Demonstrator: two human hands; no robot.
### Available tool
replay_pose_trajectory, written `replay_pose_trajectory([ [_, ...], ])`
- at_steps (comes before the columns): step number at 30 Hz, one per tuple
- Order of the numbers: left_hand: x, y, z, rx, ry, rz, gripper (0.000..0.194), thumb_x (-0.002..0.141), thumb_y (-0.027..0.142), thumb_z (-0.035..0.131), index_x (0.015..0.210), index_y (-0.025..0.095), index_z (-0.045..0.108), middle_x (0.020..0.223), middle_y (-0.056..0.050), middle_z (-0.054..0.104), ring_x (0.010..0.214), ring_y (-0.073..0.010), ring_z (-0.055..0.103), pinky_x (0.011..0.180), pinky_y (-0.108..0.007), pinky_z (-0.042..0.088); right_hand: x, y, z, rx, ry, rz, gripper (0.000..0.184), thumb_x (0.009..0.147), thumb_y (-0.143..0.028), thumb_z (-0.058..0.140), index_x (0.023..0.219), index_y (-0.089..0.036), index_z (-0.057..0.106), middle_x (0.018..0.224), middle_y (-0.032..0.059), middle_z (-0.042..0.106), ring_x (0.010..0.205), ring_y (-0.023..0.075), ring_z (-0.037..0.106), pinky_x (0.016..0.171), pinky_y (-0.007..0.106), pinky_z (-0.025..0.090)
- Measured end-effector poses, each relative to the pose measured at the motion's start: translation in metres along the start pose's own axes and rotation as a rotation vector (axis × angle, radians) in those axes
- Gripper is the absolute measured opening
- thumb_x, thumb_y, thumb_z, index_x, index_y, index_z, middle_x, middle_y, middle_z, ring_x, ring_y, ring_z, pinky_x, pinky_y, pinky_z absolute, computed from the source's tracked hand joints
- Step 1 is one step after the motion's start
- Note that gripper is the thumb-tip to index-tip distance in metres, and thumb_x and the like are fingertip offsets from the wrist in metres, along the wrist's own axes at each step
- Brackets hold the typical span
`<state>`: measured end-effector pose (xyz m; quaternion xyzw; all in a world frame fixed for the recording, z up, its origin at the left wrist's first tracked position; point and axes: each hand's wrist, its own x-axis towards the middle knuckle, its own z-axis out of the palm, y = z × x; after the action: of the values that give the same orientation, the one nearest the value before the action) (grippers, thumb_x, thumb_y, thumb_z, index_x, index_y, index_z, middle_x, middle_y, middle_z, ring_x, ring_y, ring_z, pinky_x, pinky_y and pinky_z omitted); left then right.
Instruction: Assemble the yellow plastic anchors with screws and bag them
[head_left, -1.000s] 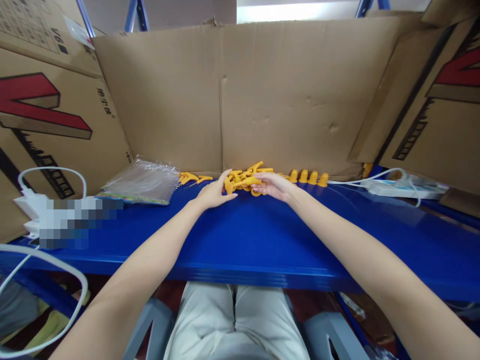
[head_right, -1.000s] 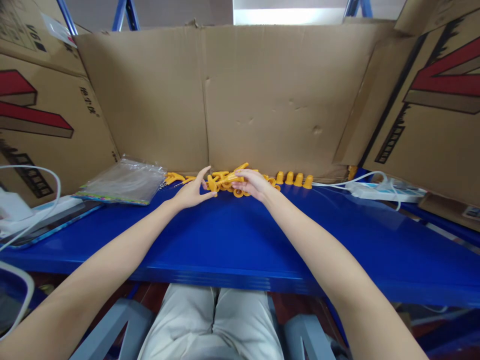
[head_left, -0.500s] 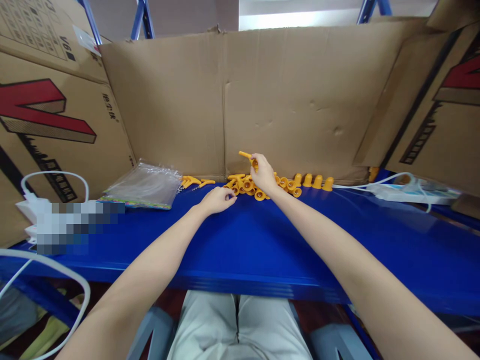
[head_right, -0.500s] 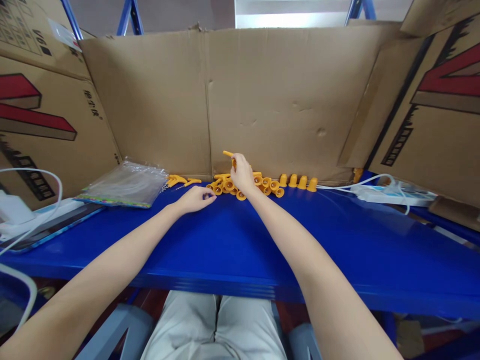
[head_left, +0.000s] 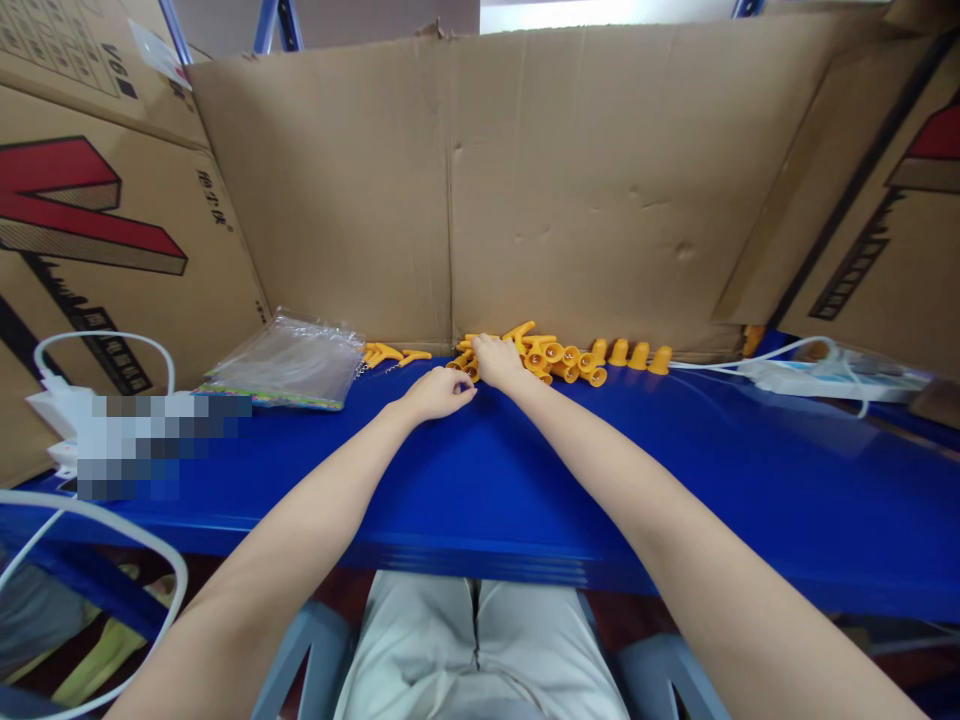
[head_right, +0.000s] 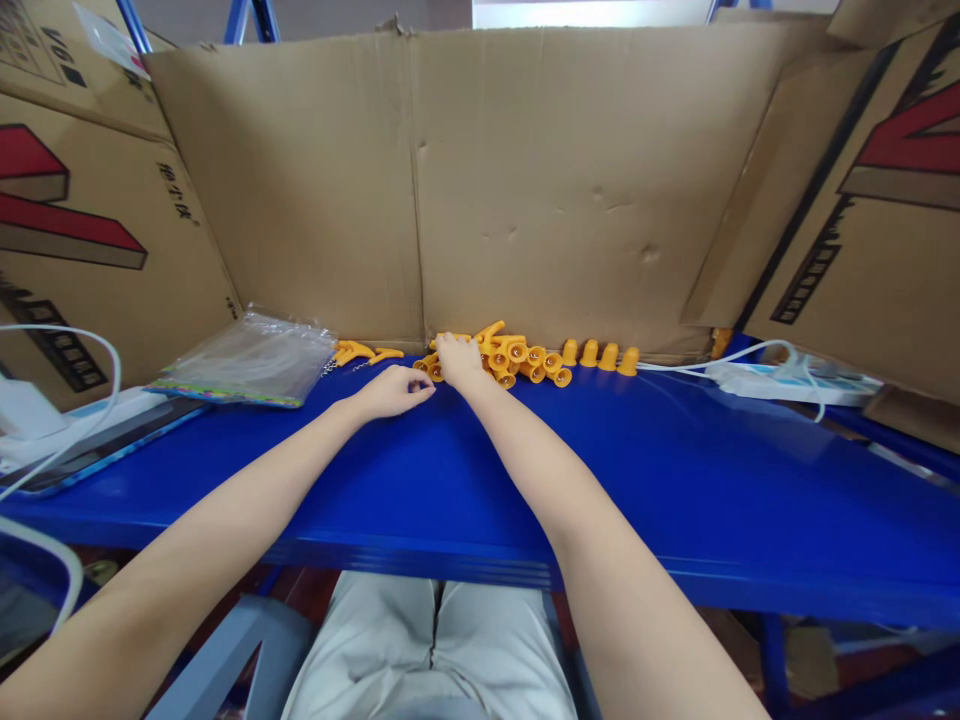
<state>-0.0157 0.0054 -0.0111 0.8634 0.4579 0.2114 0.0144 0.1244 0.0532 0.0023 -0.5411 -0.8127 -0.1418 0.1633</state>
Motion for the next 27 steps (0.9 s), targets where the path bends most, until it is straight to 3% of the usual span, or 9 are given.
replay_pose_trajectory([
  [5, -0.001, 0.001, -0.001, -0.004, -0.02, 0.002, 0.025, 0.082, 0.028, 0.051, 0.088, 0.014, 0.072, 0.072, -0.005, 0.07, 0.063, -0.0161, 0.061, 0.064, -0.026, 0.043, 0.009, -0.005, -0.001, -0.006, -0.15, 0.074, 0.043, 0.081, -0.014, 0.054, 0.124, -0.014, 0.053, 0.131, 0.0191, 0.052, 0.124, 0.0354, 0.045, 0.102, 0.059, 0.025],
  [8, -0.001, 0.002, -0.001, -0.006, -0.027, 0.008, 0.026, 0.082, 0.027, 0.051, 0.088, 0.014, 0.072, 0.073, -0.005, 0.07, 0.063, -0.0162, 0.061, 0.063, -0.026, 0.042, 0.021, 0.004, -0.005, 0.074, -0.246, 0.093, 0.04, 0.076, -0.017, 0.062, 0.116, -0.019, 0.06, 0.127, 0.0144, 0.057, 0.125, 0.0363, 0.045, 0.103, 0.066, 0.014],
  [10, -0.001, 0.002, -0.002, 0.0, -0.033, 0.016, 0.026, 0.082, 0.027, 0.051, 0.089, 0.014, 0.072, 0.073, -0.005, 0.07, 0.063, -0.016, 0.06, 0.063, -0.026, 0.042, 0.03, 0.017, -0.009, 0.219, -0.264, 0.062, 0.036, 0.075, -0.024, 0.065, 0.111, -0.024, 0.063, 0.121, 0.0095, 0.062, 0.124, 0.0349, 0.046, 0.104, 0.065, 0.016],
  [14, -0.002, 0.004, -0.003, 0.024, -0.048, 0.002, 0.026, 0.082, 0.029, 0.05, 0.088, 0.016, 0.072, 0.074, -0.004, 0.07, 0.064, -0.0159, 0.06, 0.063, -0.026, 0.041, 0.042, 0.059, -0.027, 0.4, -0.09, 0.046, 0.041, 0.081, -0.031, 0.06, 0.12, -0.02, 0.059, 0.129, 0.0114, 0.057, 0.126, 0.029, 0.046, 0.107, 0.049, 0.028],
  [19, -0.002, 0.006, -0.003, 0.03, -0.062, -0.011, 0.025, 0.082, 0.029, 0.05, 0.087, 0.016, 0.072, 0.073, -0.004, 0.07, 0.064, -0.0166, 0.06, 0.062, -0.027, 0.04, 0.025, 0.129, -0.044, 0.251, 0.112, 0.318, 0.041, 0.085, -0.015, 0.044, 0.124, -0.015, 0.058, 0.133, 0.013, 0.055, 0.123, 0.0276, 0.049, 0.104, 0.042, 0.036],
  [24, -0.001, 0.005, -0.003, 0.019, -0.061, -0.016, 0.024, 0.081, 0.029, 0.051, 0.086, 0.017, 0.072, 0.073, -0.004, 0.069, 0.065, -0.0169, 0.061, 0.062, -0.027, 0.041, -0.01, 0.194, -0.019, 0.168, 0.042, 0.538, 0.057, 0.075, -0.005, 0.044, 0.131, -0.011, 0.052, 0.135, 0.015, 0.052, 0.121, 0.028, 0.051, 0.097, 0.039, 0.042],
  [27, -0.001, 0.004, -0.003, 0.016, -0.062, -0.012, 0.025, 0.081, 0.029, 0.051, 0.086, 0.016, 0.072, 0.073, -0.004, 0.069, 0.065, -0.0168, 0.06, 0.063, -0.027, 0.042, -0.023, 0.217, 0.004, 0.153, -0.038, 0.552, 0.062, 0.07, -0.002, 0.047, 0.131, -0.009, 0.051, 0.131, 0.018, 0.055, 0.12, 0.0264, 0.053, 0.095, 0.036, 0.044],
])
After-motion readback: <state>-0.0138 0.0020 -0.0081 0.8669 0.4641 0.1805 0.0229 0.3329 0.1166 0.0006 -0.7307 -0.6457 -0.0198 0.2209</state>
